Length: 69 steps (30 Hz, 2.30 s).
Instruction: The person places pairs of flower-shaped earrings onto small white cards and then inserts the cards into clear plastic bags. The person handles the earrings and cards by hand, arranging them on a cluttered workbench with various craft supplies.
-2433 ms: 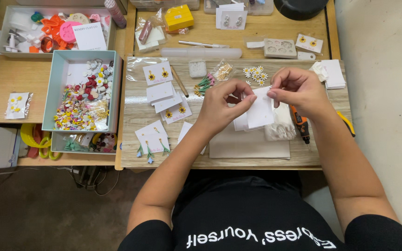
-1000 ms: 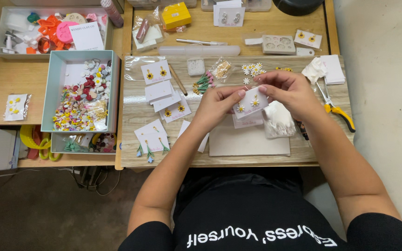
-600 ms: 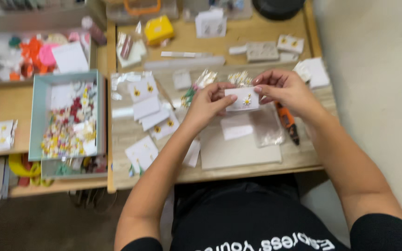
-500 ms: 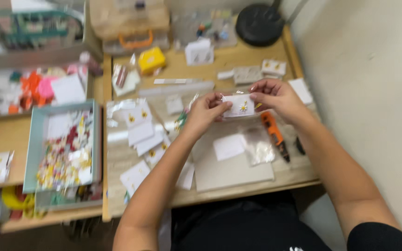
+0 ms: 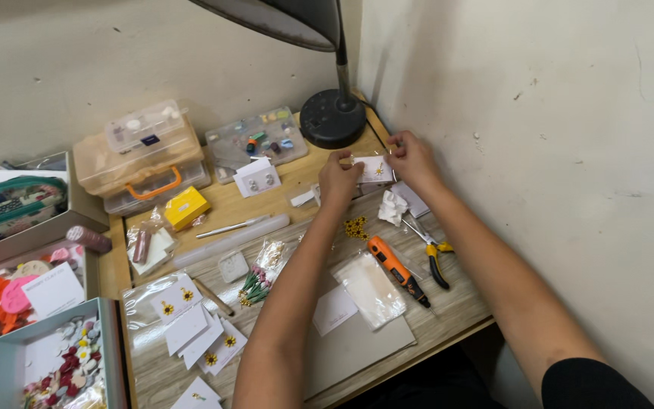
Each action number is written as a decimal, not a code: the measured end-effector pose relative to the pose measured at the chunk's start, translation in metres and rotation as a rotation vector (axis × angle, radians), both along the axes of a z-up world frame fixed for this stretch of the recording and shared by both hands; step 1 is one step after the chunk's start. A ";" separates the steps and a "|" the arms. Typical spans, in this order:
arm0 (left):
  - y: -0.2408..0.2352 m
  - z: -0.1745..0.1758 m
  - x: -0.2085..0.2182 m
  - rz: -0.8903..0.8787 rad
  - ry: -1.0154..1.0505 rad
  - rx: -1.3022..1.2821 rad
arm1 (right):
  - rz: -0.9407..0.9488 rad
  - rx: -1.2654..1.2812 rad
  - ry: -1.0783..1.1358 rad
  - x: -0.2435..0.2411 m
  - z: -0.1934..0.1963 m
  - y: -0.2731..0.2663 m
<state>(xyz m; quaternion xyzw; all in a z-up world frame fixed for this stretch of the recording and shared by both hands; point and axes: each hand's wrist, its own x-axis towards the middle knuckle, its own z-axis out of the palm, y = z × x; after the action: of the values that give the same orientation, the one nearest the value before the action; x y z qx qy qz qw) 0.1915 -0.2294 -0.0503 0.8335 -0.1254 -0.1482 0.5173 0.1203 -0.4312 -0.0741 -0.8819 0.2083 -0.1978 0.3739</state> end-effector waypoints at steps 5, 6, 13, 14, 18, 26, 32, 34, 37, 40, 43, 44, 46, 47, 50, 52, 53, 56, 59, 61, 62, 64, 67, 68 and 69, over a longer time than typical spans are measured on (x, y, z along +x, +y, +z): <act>-0.012 -0.007 0.001 -0.020 -0.053 0.142 | 0.011 -0.106 0.110 -0.003 0.007 0.006; -0.013 -0.011 0.003 -0.024 -0.089 0.170 | 0.022 -0.065 0.127 -0.002 0.010 0.009; -0.018 -0.022 0.003 -0.077 -0.205 0.272 | 0.033 -0.133 0.155 -0.006 0.015 0.015; -0.015 -0.019 -0.001 -0.070 -0.208 0.254 | 0.048 -0.214 0.122 -0.012 0.024 0.022; 0.008 0.007 -0.011 -0.062 -0.263 0.156 | 0.134 -0.319 -0.074 -0.024 0.042 0.034; 0.103 0.040 -0.065 -0.054 -0.402 0.022 | 0.457 -0.054 -0.171 -0.080 0.088 0.131; 0.196 0.036 -0.111 0.033 -0.406 0.014 | 0.697 -0.054 -0.073 -0.112 0.105 0.202; 0.227 0.041 -0.129 0.069 -0.418 0.038 | 0.761 -0.081 -0.039 -0.120 0.105 0.217; 0.265 0.042 -0.156 0.166 -0.402 0.035 | 0.843 -0.139 -0.036 -0.131 0.094 0.234; 0.282 0.027 -0.175 0.206 -0.460 0.076 | 0.945 -0.184 -0.065 -0.138 0.085 0.249; 0.285 0.025 -0.195 0.140 -0.545 0.096 | 0.988 -0.217 -0.072 -0.138 0.076 0.267; 0.285 0.021 -0.199 0.142 -0.567 0.137 | 0.993 -0.201 -0.056 -0.139 0.075 0.273; 0.290 0.020 -0.202 0.156 -0.588 0.183 | 1.010 -0.184 -0.041 -0.137 0.075 0.283; 0.295 0.022 -0.201 0.174 -0.630 0.201 | 1.023 -0.199 -0.045 -0.135 0.076 0.288; 0.322 0.041 -0.198 0.241 -0.693 0.269 | 1.060 -0.237 -0.070 -0.127 0.080 0.299; 0.348 0.045 -0.189 0.302 -0.716 0.325 | 1.095 -0.259 -0.098 -0.115 0.077 0.306; 0.363 0.041 -0.182 0.322 -0.722 0.358 | 1.112 -0.265 -0.124 -0.107 0.072 0.311; 0.399 0.027 -0.166 0.346 -0.677 0.424 | 1.169 -0.259 -0.174 -0.080 0.055 0.333; 0.421 0.014 -0.158 0.301 -0.583 0.467 | 1.227 -0.226 -0.182 -0.061 0.048 0.362; 0.428 0.014 -0.158 0.274 -0.540 0.488 | 1.268 -0.204 -0.175 -0.055 0.051 0.378; 0.431 0.017 -0.160 0.231 -0.516 0.469 | 1.290 -0.212 -0.148 -0.055 0.055 0.385; 0.434 0.014 -0.158 0.201 -0.489 0.452 | 1.323 -0.220 -0.121 -0.047 0.053 0.392; 0.439 0.012 -0.153 0.175 -0.435 0.465 | 1.364 -0.277 -0.011 -0.034 0.046 0.402; 0.440 0.019 -0.158 0.180 -0.411 0.470 | 1.374 -0.298 0.028 -0.034 0.050 0.405; 0.441 0.027 -0.162 0.184 -0.386 0.476 | 1.384 -0.320 0.067 -0.034 0.054 0.409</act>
<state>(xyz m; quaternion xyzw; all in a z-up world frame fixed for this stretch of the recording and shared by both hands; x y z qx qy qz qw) 0.0295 0.2120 -0.0232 0.9517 -0.1071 0.0351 0.2856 0.0864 -0.0221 -0.0202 -0.8614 -0.4200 0.0841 0.2730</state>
